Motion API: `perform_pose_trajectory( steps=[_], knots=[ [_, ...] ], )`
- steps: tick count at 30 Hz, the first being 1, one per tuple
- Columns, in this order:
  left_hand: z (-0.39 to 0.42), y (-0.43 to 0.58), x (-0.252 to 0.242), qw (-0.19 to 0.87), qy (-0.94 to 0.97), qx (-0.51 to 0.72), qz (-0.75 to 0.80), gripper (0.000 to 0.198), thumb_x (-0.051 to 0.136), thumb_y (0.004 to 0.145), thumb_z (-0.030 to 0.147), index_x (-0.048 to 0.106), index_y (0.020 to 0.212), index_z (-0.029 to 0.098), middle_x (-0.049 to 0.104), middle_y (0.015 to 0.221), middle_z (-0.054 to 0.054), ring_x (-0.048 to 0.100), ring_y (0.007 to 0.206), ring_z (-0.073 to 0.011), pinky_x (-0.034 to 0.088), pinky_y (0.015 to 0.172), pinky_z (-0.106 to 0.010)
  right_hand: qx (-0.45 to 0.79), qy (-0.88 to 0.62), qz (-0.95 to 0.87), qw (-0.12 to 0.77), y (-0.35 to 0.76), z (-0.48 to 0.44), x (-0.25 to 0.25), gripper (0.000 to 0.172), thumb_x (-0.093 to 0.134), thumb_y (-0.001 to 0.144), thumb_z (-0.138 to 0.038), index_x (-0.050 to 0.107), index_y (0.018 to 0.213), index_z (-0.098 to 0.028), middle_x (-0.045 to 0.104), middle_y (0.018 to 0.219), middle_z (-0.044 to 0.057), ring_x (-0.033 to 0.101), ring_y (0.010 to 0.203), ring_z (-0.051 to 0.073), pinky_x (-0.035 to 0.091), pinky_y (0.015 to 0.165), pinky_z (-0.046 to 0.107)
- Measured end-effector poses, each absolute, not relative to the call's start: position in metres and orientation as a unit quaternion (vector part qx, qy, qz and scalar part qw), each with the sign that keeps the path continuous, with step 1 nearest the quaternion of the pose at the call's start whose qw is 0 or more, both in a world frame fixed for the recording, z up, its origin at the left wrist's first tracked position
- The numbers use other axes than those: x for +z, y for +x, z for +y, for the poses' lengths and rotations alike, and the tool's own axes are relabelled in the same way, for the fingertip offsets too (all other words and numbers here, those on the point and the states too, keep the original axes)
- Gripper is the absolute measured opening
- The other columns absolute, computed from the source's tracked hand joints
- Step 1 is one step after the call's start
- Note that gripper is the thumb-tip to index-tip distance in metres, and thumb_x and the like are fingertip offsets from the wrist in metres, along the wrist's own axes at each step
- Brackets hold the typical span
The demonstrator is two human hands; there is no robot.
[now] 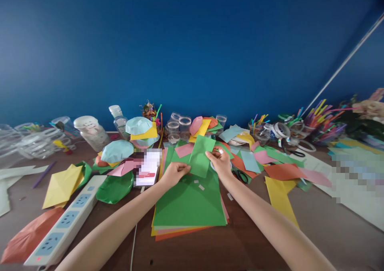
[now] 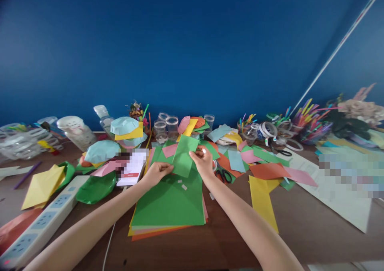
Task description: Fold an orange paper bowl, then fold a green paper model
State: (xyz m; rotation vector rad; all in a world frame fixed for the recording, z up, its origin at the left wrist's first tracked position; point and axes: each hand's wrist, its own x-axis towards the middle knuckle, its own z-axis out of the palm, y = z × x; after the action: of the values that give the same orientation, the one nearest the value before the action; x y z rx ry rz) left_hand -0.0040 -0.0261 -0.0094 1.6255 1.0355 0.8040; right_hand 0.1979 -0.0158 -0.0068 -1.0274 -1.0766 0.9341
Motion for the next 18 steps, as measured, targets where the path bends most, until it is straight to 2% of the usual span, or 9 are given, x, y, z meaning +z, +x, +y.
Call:
perform_pose_trajectory(
  steps=[7,11,13,15,18],
  knots=[
    [-0.0253,-0.0056,-0.0103,0.496,0.684,0.299,0.443,0.039,0.054,0.077,0.049,0.066,0.072,0.013,0.072,0.073,-0.006,0.061,0.059,-0.0160,0.040,0.054,-0.023,0.431,-0.449,-0.459,0.634,0.1985,-0.0148,-0.0044,0.036,0.073,0.061,-0.038,0.052,0.085,-0.021,0.061,0.060,-0.003,0.051,0.045,0.010,0.036,0.040,0.020],
    [-0.0239,-0.0065,-0.0114,0.520,0.655,0.332,0.437,0.040,0.054,0.076,0.052,0.064,0.076,0.013,0.070,0.067,-0.006,0.062,0.061,-0.0165,0.042,0.058,-0.023,0.459,-0.447,-0.478,0.601,0.1998,-0.0140,-0.0023,0.036,0.073,0.060,-0.039,0.053,0.084,-0.020,0.057,0.055,-0.005,0.046,0.041,0.008,0.033,0.039,0.020],
    [-0.0235,-0.0071,-0.0118,0.516,0.653,0.325,0.450,0.043,0.052,0.076,0.055,0.062,0.073,0.014,0.063,0.051,-0.001,0.057,0.048,-0.0139,0.039,0.050,-0.022,0.473,-0.442,-0.491,0.583,0.2003,-0.0129,-0.0037,0.037,0.072,0.060,-0.040,0.052,0.086,-0.021,0.058,0.056,-0.005,0.048,0.043,0.009,0.036,0.041,0.021],
    [-0.0232,-0.0079,-0.0119,0.479,0.672,0.318,0.466,0.046,0.051,0.075,0.059,0.058,0.061,0.015,0.047,0.037,0.004,0.042,0.035,-0.0093,0.029,0.042,-0.021,0.481,-0.439,-0.499,0.572,0.2004,-0.0114,-0.0063,0.040,0.072,0.060,-0.041,0.052,0.089,-0.022,0.059,0.058,-0.005,0.052,0.046,0.011,0.041,0.045,0.022],
    [-0.0224,-0.0088,-0.0120,0.418,0.702,0.340,0.465,0.051,0.050,0.075,0.060,0.050,0.050,0.014,0.031,0.039,0.006,0.028,0.038,-0.0060,0.020,0.042,-0.022,0.490,-0.447,-0.478,0.576,0.2010,-0.0087,-0.0094,0.041,0.072,0.058,-0.041,0.051,0.088,-0.022,0.057,0.057,-0.006,0.055,0.049,0.012,0.046,0.049,0.025]
  ],
)
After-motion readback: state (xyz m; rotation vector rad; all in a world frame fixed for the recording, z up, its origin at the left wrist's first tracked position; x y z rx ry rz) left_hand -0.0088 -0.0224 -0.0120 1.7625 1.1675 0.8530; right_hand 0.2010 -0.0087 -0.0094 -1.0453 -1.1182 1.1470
